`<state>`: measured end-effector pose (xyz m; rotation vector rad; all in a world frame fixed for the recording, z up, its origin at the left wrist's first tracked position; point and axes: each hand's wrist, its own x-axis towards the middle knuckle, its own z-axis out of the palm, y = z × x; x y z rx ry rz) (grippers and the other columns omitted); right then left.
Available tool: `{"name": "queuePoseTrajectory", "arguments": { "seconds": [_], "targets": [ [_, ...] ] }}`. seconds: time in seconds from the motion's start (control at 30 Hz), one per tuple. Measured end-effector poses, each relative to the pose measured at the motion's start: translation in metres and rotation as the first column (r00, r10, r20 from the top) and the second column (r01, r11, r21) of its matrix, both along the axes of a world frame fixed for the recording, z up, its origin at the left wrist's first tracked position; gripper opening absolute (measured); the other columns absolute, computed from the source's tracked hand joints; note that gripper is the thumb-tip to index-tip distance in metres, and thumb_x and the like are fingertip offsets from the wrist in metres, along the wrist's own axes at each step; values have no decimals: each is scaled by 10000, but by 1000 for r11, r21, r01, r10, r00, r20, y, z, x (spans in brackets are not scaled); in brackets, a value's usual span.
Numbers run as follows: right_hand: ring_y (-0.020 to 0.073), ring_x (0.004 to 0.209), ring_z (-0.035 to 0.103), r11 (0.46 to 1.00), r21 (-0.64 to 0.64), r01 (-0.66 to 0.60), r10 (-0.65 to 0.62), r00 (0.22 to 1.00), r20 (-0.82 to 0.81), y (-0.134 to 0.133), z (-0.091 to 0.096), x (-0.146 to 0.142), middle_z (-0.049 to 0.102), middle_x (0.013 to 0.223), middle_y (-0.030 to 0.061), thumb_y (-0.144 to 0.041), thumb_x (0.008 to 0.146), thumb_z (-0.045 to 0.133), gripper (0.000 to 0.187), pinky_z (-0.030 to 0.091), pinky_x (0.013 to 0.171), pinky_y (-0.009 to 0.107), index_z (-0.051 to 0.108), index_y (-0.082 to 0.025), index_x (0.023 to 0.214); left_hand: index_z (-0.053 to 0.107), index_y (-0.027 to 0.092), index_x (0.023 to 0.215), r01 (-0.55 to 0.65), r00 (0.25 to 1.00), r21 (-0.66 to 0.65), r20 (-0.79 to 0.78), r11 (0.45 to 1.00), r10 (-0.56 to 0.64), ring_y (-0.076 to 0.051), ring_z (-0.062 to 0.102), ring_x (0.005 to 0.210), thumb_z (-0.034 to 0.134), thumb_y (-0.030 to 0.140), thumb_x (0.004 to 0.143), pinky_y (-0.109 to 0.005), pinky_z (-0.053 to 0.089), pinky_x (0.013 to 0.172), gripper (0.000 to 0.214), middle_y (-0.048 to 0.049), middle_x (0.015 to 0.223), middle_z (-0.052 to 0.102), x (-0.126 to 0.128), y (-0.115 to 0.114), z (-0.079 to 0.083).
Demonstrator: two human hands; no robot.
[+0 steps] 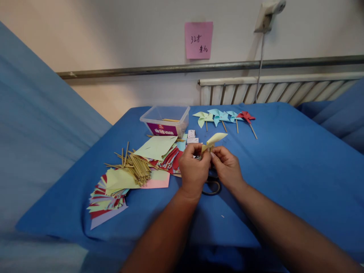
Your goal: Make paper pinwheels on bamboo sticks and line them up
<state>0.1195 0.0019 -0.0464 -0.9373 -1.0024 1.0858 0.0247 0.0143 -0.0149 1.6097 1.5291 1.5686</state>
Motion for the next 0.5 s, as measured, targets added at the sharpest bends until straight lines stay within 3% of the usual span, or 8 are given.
{"name": "queuePoseTrajectory", "arguments": {
  "seconds": [0.5],
  "targets": [
    [126,592,598,1000,6,4,-4,1000,15,0,-3,1,646,653,-36,-389,825,681,179,490,589,251,603,-228,807,655,217,793,-14,999,10,-38,1000,15,-143,621,691,672,183,727,-260,486,701,76,23,748,673,-1,0,0]
  ]
}}
